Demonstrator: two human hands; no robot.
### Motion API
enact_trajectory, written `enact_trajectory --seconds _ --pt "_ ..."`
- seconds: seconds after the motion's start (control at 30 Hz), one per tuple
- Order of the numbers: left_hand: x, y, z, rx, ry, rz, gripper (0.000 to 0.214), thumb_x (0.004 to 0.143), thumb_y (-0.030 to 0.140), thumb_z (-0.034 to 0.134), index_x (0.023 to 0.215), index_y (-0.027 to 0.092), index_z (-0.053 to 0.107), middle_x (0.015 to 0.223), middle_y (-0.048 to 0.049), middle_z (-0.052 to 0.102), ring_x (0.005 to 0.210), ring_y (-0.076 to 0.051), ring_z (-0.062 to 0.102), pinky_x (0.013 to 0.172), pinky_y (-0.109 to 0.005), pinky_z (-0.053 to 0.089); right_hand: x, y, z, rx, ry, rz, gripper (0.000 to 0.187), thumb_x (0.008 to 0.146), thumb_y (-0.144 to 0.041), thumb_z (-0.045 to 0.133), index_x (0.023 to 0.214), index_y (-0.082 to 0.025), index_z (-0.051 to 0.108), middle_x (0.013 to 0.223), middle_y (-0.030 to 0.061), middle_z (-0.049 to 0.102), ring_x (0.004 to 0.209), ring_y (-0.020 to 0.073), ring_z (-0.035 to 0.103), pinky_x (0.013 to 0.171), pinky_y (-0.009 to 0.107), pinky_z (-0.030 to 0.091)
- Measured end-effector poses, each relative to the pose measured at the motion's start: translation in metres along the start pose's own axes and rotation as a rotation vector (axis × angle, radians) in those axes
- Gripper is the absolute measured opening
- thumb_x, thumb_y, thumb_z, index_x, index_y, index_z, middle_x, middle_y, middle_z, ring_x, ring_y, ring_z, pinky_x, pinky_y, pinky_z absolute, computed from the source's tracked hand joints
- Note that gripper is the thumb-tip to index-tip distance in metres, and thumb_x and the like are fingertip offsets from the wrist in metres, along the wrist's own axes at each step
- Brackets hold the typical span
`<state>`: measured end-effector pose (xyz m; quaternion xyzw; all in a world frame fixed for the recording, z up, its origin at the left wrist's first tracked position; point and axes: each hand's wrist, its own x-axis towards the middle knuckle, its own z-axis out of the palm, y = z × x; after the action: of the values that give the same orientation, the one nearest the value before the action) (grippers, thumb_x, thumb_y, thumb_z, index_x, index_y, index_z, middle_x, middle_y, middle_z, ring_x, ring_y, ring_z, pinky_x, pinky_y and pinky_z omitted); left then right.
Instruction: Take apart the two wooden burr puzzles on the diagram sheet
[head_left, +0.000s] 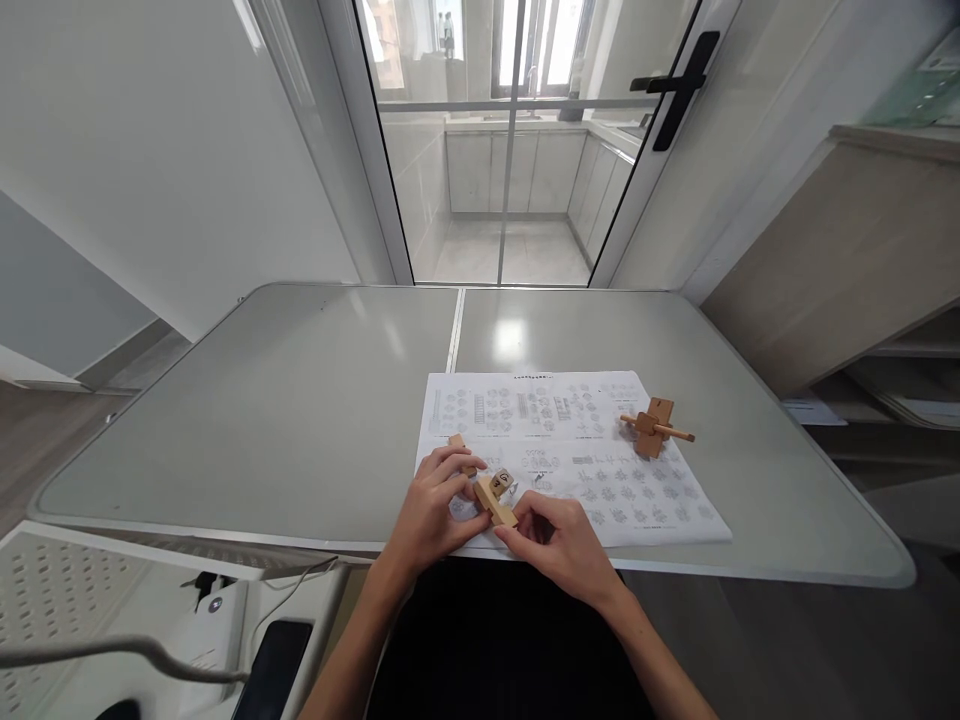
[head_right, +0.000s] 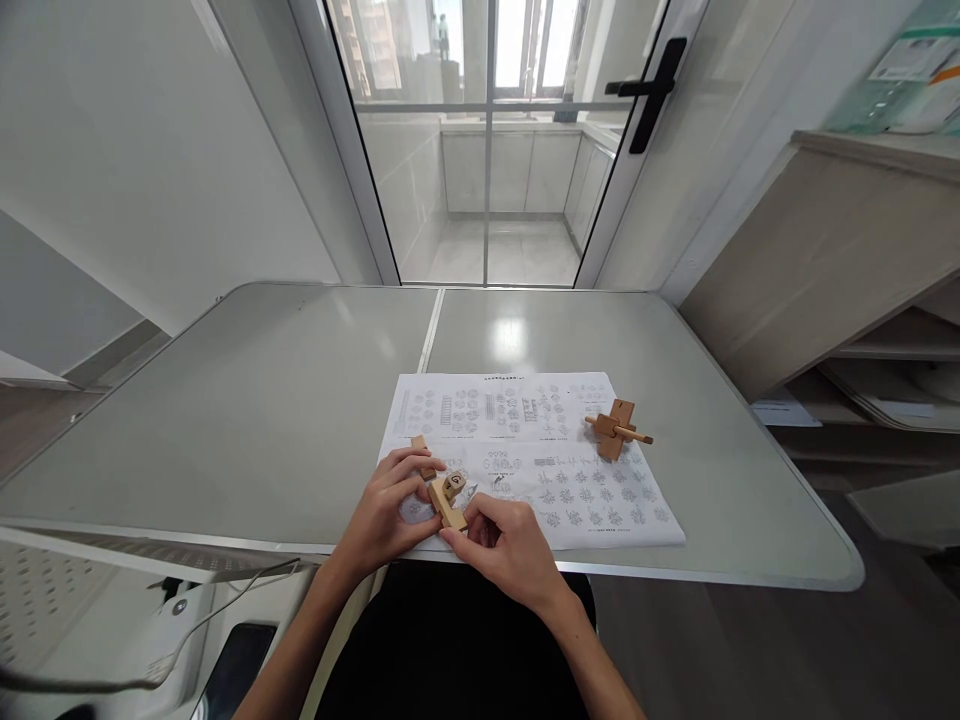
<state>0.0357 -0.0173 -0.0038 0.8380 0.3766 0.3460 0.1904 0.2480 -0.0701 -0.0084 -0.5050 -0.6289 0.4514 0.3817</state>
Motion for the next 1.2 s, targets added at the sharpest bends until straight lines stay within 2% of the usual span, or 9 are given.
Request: enact_trajectory --seconds 0.27,0.4,0.53,0.7,0.97,1.2 --pt "0.002 0.001 -0.003 -0.088 -0.003 -0.014 0.024 0.087 0.022 0.081 0.077 0.023 0.059 0.120 -0.0048 0.076 0.121 -0.026 0.064 0.108 -0.049 0.053 -0.001 0.002 -0.002 0.025 0.006 -0.027 0.026 0.095 -0.036 0.071 0.077 -0.022 0.059 0.064 -0.0040 0.054 0.058 0.0125 0.047 0.055 0.025 0.039" --pt "0.002 0.003 -0.007 -0.143 0.024 -0.070 0.019 0.089 0.026 0.080 0.081 0.024 0.064 0.120 -0.0067 0.076 0.119 -0.026 0.066 0.107 -0.049 0.054 -0.002 0.001 -0.004 0.035 0.019 -0.039 0.025 0.098 -0.039 0.067 0.082 -0.022 0.061 0.068 -0.0030 0.055 0.060 0.0135 0.049 0.057 0.026 0.041" --pt "0.003 0.007 -0.011 -0.188 0.001 -0.122 0.007 0.092 0.030 0.077 0.095 0.025 0.073 0.122 -0.0087 0.075 0.118 -0.028 0.068 0.105 -0.048 0.056 -0.002 0.003 -0.005 0.063 0.041 -0.034 0.025 0.100 -0.044 0.064 0.089 -0.022 0.064 0.070 -0.0020 0.059 0.062 0.0150 0.053 0.060 0.027 0.045" --pt "0.003 0.009 -0.014 -0.292 -0.072 -0.155 0.016 0.100 0.031 0.066 0.108 0.025 0.078 0.121 -0.0106 0.074 0.112 -0.027 0.072 0.101 -0.042 0.058 -0.003 0.005 -0.006 0.091 0.040 -0.032 0.027 0.102 -0.048 0.061 0.094 -0.022 0.065 0.073 -0.0008 0.065 0.063 0.0156 0.056 0.062 0.028 0.046" --pt "0.003 0.008 -0.012 -0.329 -0.003 -0.201 0.008 0.093 0.029 0.073 0.097 0.023 0.070 0.107 -0.0077 0.078 0.104 -0.024 0.074 0.091 -0.037 0.059 -0.003 0.002 -0.007 0.081 0.015 -0.040 0.025 0.101 -0.045 0.064 0.092 -0.022 0.067 0.071 -0.0002 0.067 0.063 0.0155 0.054 0.061 0.028 0.045" --pt "0.002 0.011 -0.010 -0.277 0.019 -0.248 0.017 0.092 0.033 0.075 0.084 0.022 0.063 0.102 -0.0070 0.078 0.101 -0.024 0.074 0.089 -0.037 0.058 -0.002 0.001 -0.006 0.079 0.035 -0.011 0.029 0.101 -0.046 0.064 0.085 -0.023 0.063 0.065 -0.0018 0.063 0.059 0.0153 0.053 0.058 0.028 0.044"
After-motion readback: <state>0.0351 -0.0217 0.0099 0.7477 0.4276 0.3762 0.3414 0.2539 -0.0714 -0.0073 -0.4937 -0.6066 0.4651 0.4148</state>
